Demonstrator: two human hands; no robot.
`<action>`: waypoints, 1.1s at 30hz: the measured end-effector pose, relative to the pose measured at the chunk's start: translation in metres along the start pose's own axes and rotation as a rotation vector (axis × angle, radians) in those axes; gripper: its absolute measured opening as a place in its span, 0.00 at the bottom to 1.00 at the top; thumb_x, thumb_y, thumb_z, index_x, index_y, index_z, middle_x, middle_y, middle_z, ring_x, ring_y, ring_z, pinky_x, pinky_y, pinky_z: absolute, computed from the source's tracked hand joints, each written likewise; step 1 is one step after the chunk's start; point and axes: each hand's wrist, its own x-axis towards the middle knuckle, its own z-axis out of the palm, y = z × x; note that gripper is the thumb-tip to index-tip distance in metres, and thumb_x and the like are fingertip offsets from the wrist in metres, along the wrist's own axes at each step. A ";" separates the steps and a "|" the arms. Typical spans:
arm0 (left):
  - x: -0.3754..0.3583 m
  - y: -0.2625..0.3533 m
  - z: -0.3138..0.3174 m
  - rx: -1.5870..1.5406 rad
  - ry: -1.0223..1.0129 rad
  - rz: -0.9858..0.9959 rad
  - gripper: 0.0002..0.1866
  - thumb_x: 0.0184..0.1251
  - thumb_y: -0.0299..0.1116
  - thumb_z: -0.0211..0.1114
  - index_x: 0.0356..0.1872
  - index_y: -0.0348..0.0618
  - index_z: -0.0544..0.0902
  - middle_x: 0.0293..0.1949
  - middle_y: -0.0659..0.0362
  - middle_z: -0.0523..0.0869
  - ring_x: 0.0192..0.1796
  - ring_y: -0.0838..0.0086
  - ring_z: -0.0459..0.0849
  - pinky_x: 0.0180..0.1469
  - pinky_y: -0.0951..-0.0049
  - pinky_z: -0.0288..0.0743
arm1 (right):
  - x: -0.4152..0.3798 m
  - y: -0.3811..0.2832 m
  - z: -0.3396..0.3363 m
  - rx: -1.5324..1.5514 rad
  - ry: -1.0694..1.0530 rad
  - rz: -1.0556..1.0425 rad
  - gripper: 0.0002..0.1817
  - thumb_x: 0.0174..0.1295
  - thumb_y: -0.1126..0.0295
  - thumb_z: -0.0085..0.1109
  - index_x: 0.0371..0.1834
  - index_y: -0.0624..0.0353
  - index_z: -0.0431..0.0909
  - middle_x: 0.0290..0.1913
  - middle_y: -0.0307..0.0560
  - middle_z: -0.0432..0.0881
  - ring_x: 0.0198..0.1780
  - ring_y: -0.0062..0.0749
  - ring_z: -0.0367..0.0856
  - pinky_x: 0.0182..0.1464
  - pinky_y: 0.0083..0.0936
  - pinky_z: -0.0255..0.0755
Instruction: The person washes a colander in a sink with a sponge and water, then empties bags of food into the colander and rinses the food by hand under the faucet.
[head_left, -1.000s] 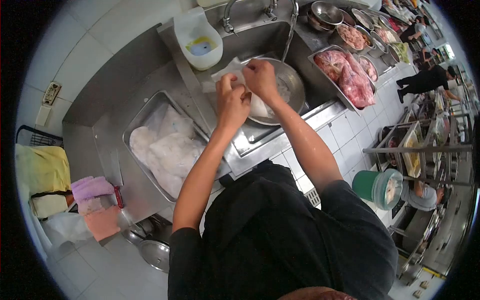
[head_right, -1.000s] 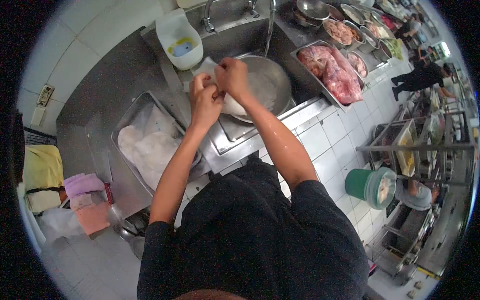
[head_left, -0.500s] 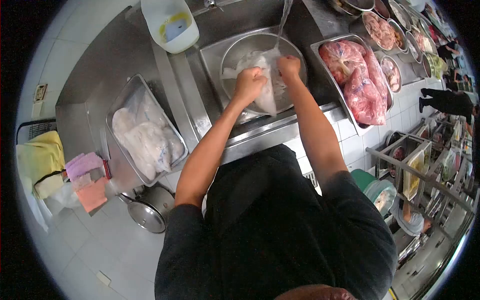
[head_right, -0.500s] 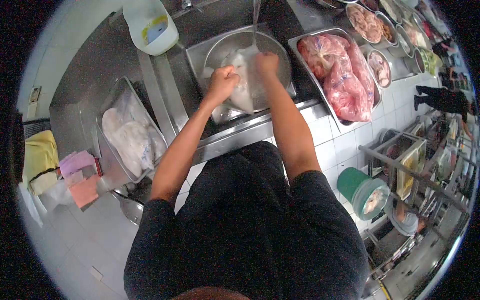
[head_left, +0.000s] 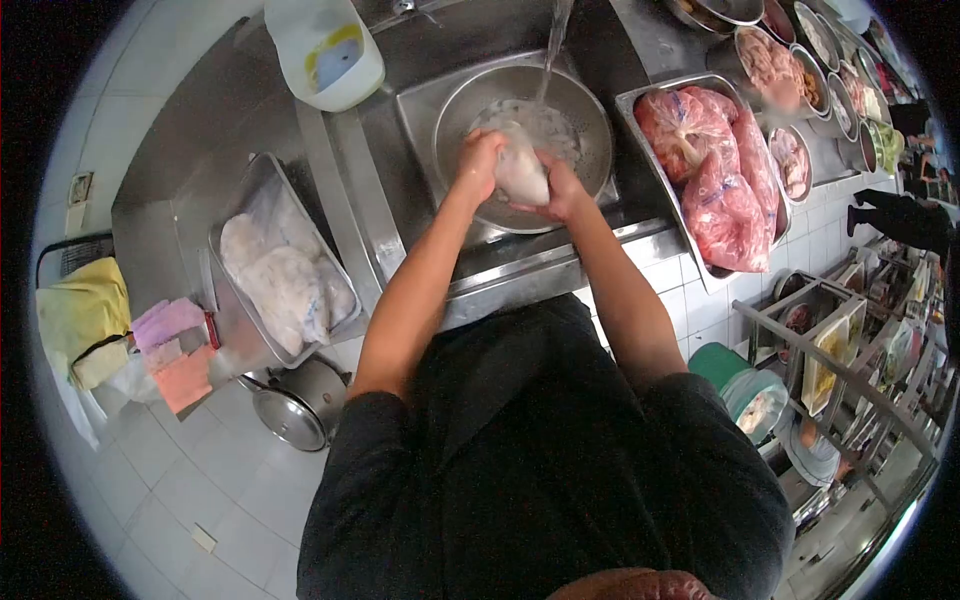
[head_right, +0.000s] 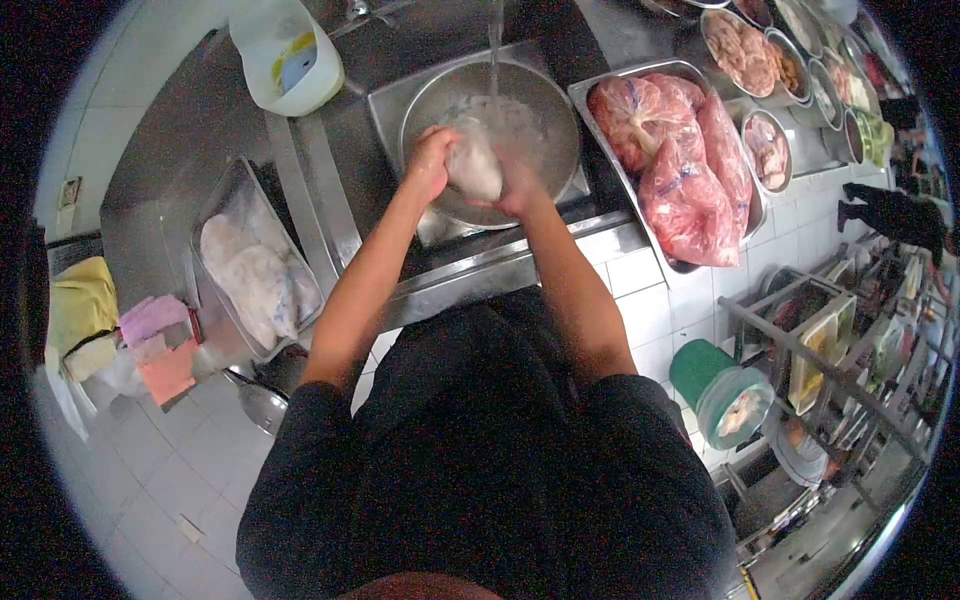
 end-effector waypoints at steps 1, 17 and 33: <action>-0.002 -0.002 0.000 0.036 0.016 -0.001 0.11 0.52 0.32 0.67 0.32 0.42 0.74 0.34 0.59 0.78 0.39 0.72 0.78 0.45 0.72 0.71 | -0.004 0.001 0.000 -0.046 0.060 0.018 0.17 0.72 0.54 0.42 0.51 0.50 0.75 0.44 0.47 0.81 0.44 0.43 0.80 0.44 0.47 0.79; 0.028 -0.058 0.012 0.592 0.112 0.017 0.08 0.45 0.33 0.69 0.22 0.38 0.83 0.24 0.54 0.84 0.28 0.68 0.81 0.33 0.67 0.72 | 0.033 -0.032 -0.038 -0.068 0.448 -0.223 0.10 0.67 0.69 0.42 0.41 0.62 0.73 0.30 0.48 0.76 0.23 0.32 0.73 0.20 0.25 0.73; 0.019 -0.020 0.057 0.125 0.204 -0.036 0.06 0.56 0.27 0.59 0.29 0.35 0.80 0.26 0.53 0.82 0.26 0.66 0.83 0.26 0.69 0.77 | 0.093 0.020 -0.107 -1.091 0.117 -0.023 0.12 0.65 0.61 0.54 0.40 0.58 0.79 0.34 0.46 0.83 0.32 0.35 0.80 0.33 0.38 0.74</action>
